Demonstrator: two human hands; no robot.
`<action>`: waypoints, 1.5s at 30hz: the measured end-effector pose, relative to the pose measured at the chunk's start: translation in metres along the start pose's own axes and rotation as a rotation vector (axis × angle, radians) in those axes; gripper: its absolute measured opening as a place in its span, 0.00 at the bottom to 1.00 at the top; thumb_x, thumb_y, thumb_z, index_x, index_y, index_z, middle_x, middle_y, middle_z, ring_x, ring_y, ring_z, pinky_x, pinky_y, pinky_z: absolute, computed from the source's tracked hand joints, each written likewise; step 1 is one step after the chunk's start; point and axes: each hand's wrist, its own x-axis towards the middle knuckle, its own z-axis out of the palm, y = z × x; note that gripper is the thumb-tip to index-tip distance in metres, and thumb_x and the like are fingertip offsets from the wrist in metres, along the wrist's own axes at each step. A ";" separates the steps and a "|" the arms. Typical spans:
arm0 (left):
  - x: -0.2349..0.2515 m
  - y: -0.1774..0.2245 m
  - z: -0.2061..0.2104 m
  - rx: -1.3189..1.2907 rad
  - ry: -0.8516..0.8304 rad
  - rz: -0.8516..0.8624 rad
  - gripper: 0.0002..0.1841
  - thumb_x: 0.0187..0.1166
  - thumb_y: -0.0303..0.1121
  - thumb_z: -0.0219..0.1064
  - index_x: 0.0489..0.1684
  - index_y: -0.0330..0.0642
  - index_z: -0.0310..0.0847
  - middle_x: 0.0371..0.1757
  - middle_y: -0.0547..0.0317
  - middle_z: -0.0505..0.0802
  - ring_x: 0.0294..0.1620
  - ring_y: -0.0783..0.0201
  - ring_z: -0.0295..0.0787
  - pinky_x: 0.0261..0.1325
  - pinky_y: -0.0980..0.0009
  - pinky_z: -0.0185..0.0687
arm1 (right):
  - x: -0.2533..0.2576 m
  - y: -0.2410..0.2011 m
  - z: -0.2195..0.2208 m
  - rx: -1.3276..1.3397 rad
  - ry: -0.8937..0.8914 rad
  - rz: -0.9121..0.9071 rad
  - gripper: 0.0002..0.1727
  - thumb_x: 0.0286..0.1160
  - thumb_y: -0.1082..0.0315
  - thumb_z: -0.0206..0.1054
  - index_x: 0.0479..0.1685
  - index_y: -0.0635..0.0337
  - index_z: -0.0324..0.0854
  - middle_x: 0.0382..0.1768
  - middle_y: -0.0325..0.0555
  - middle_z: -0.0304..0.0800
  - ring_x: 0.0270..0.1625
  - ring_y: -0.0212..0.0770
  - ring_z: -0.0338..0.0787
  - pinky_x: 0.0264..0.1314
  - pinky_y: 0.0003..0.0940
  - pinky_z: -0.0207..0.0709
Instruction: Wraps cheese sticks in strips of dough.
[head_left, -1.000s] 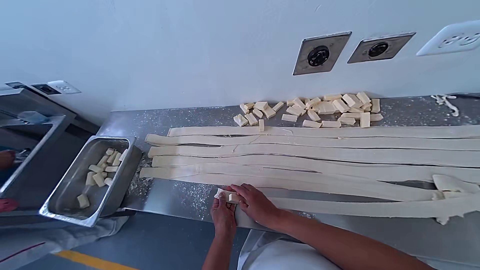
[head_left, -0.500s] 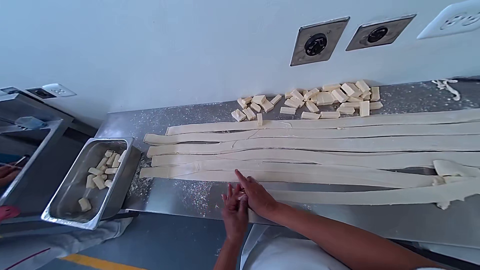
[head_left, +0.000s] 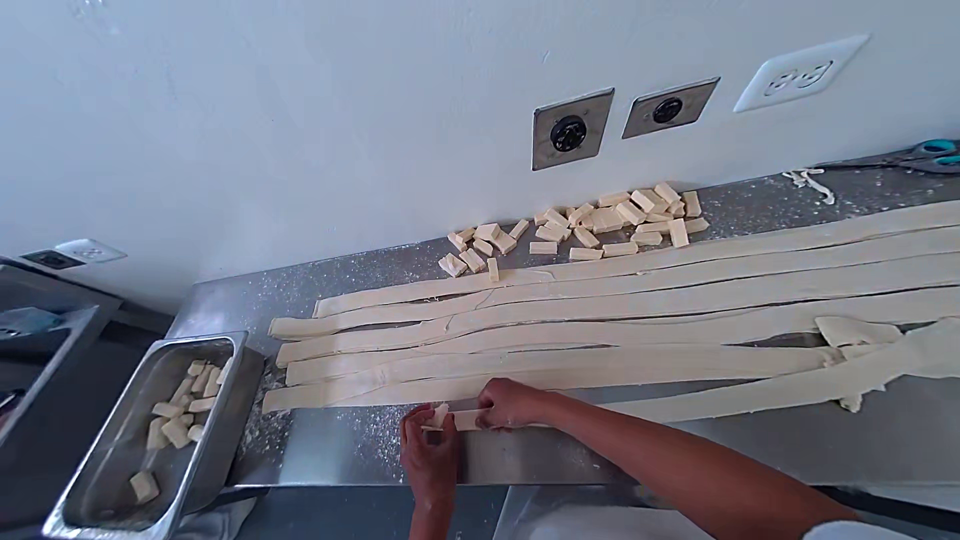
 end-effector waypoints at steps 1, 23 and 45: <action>0.000 -0.005 -0.002 0.063 -0.056 -0.004 0.14 0.63 0.27 0.80 0.39 0.23 0.88 0.51 0.30 0.92 0.56 0.35 0.90 0.59 0.44 0.85 | -0.008 0.003 -0.006 -0.052 0.009 0.021 0.21 0.87 0.57 0.64 0.47 0.71 0.85 0.36 0.56 0.88 0.35 0.45 0.85 0.46 0.47 0.78; -0.024 0.003 0.016 0.129 -0.305 0.171 0.17 0.77 0.19 0.58 0.59 0.20 0.86 0.66 0.27 0.88 0.68 0.30 0.86 0.73 0.39 0.78 | -0.115 0.049 0.034 -0.189 -0.103 -0.218 0.21 0.90 0.61 0.59 0.37 0.74 0.83 0.40 0.63 0.84 0.47 0.58 0.85 0.53 0.53 0.73; -0.034 0.009 0.043 0.013 -0.297 0.258 0.16 0.72 0.24 0.67 0.54 0.21 0.89 0.58 0.31 0.93 0.62 0.32 0.90 0.70 0.39 0.80 | -0.099 0.052 0.050 -0.017 -0.139 -0.292 0.17 0.89 0.68 0.57 0.35 0.74 0.81 0.33 0.60 0.81 0.38 0.51 0.81 0.44 0.47 0.71</action>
